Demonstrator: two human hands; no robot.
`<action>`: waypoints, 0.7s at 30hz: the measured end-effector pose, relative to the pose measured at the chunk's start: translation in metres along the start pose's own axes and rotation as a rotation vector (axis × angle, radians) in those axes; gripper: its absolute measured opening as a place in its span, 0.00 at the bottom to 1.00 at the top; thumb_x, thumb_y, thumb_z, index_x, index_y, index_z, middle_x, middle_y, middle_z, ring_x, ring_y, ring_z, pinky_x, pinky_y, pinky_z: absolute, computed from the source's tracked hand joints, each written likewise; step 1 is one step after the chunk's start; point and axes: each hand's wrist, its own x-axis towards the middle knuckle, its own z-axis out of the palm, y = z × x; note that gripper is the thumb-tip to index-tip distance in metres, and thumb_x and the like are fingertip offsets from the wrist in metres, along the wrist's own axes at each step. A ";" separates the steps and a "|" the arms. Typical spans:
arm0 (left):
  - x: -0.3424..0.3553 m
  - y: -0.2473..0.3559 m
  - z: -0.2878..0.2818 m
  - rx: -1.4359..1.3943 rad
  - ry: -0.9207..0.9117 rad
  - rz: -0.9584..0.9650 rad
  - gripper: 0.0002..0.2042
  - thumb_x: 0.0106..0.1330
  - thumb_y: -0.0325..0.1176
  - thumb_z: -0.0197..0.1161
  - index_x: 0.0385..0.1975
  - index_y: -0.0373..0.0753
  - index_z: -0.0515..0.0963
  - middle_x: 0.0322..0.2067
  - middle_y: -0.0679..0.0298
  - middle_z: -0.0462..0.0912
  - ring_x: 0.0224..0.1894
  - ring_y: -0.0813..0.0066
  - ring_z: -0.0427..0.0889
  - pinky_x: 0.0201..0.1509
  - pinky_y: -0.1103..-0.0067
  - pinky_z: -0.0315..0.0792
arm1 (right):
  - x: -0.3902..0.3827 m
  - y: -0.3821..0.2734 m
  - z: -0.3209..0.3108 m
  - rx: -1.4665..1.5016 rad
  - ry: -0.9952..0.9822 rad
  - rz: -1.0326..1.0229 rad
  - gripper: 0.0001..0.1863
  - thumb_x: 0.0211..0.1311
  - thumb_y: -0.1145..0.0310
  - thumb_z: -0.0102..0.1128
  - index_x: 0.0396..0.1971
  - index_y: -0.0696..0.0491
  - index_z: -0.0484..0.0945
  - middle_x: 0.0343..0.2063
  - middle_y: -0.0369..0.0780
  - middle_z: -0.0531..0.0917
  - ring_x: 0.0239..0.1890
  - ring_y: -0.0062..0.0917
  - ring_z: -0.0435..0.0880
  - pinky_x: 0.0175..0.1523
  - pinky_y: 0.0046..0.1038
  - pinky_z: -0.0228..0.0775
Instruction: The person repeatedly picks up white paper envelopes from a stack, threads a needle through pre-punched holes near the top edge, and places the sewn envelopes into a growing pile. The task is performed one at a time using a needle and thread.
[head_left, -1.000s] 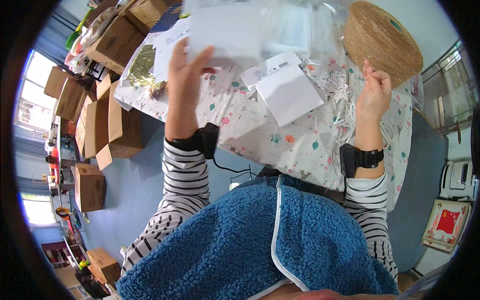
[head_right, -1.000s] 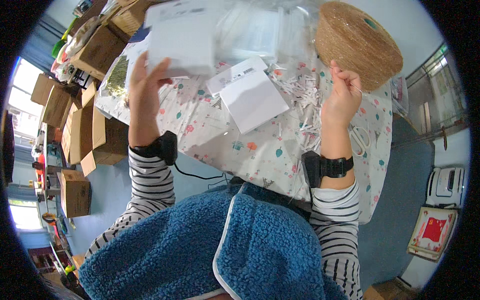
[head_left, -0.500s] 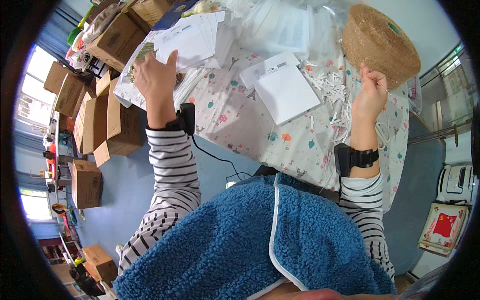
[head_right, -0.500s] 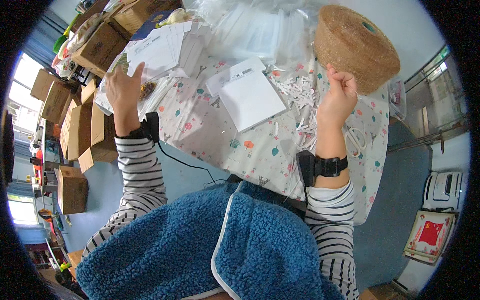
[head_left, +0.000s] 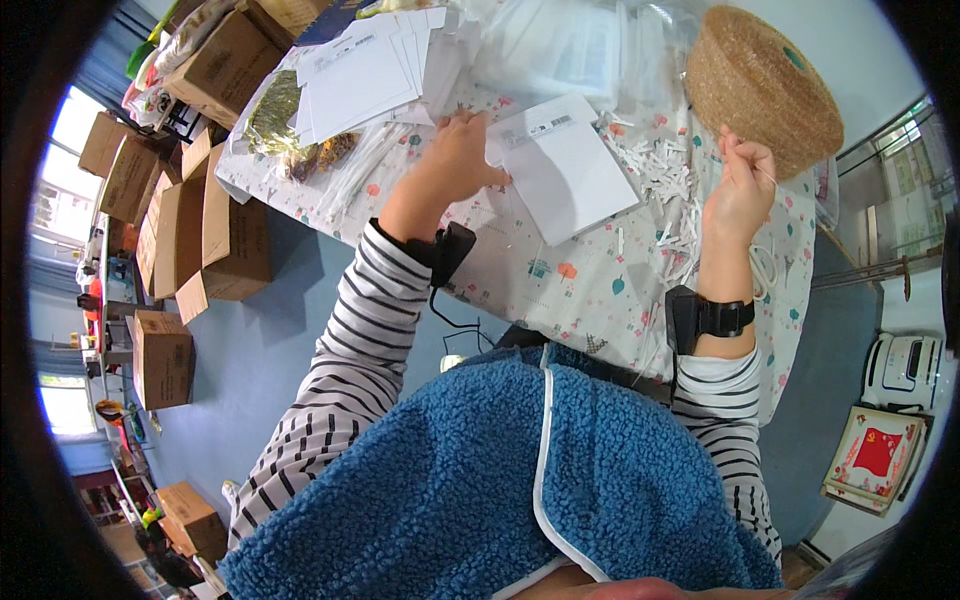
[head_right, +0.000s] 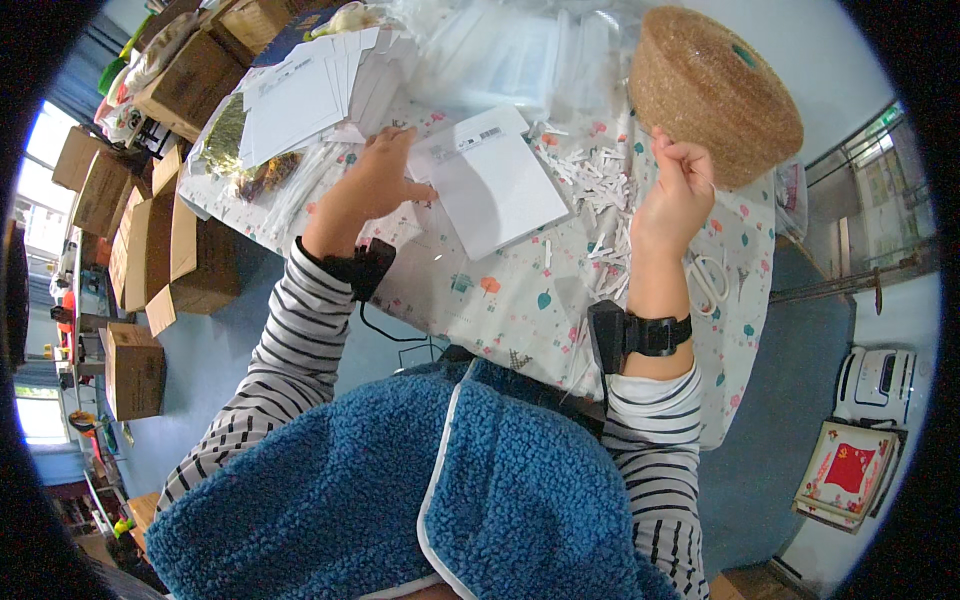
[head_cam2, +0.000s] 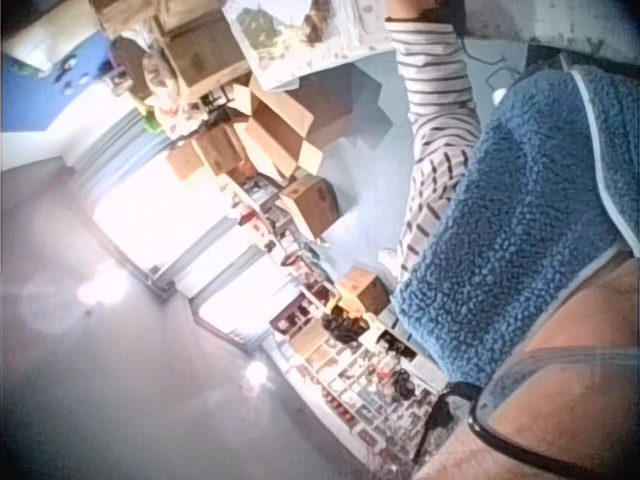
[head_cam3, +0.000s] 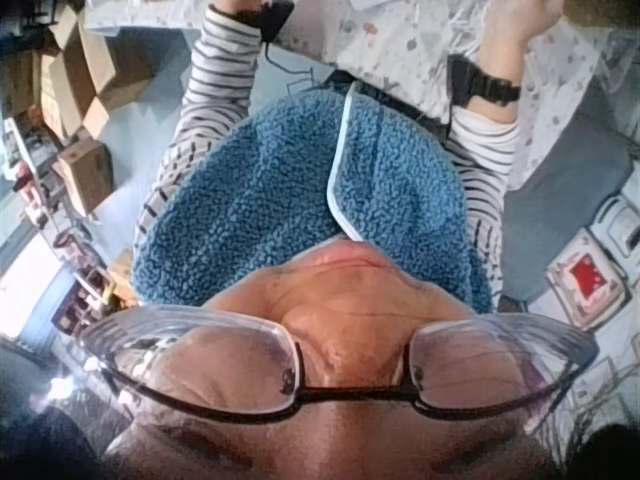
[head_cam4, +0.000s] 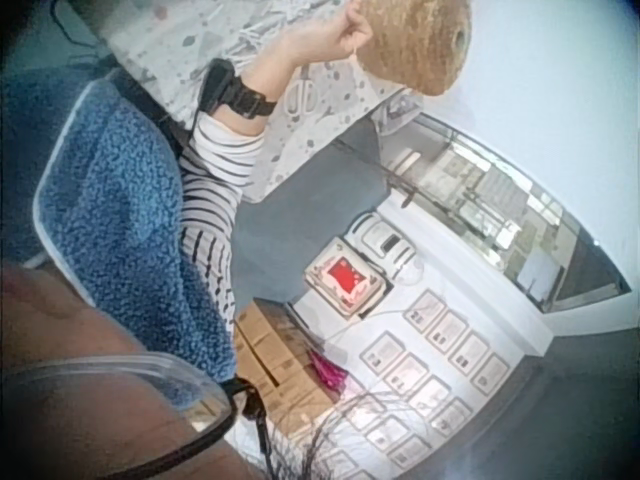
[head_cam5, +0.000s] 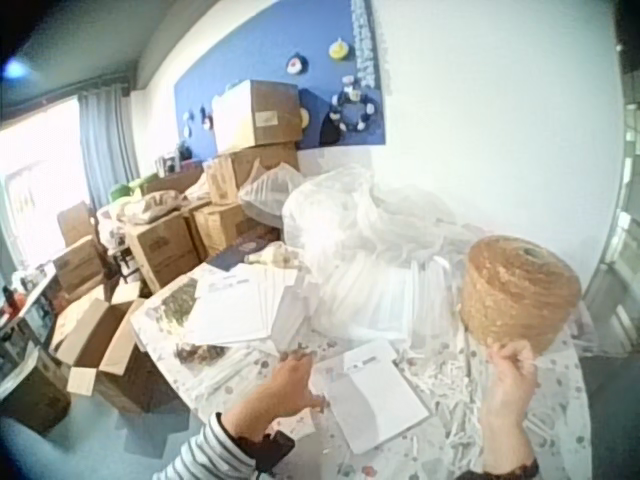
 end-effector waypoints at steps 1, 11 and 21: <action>0.005 -0.004 -0.001 -0.025 -0.022 0.019 0.34 0.46 0.34 0.78 0.55 0.28 0.76 0.56 0.42 0.76 0.60 0.45 0.73 0.62 0.63 0.71 | -0.001 0.000 0.001 0.004 -0.006 0.008 0.08 0.66 0.82 0.61 0.30 0.53 0.74 0.37 0.41 0.82 0.51 0.31 0.83 0.59 0.28 0.71; 0.007 -0.002 -0.024 -0.177 0.007 0.014 0.25 0.48 0.32 0.76 0.48 0.34 0.82 0.41 0.50 0.84 0.43 0.49 0.83 0.48 0.65 0.77 | 0.000 0.003 -0.001 -0.007 -0.064 0.037 0.08 0.65 0.83 0.60 0.29 0.54 0.75 0.35 0.40 0.82 0.48 0.30 0.83 0.58 0.29 0.71; -0.002 0.031 -0.030 -0.632 0.056 0.058 0.26 0.58 0.22 0.73 0.58 0.32 0.75 0.42 0.56 0.84 0.39 0.73 0.84 0.41 0.77 0.80 | -0.018 0.007 0.014 0.088 -0.406 0.293 0.09 0.62 0.84 0.61 0.27 0.53 0.76 0.36 0.38 0.83 0.47 0.24 0.82 0.57 0.24 0.71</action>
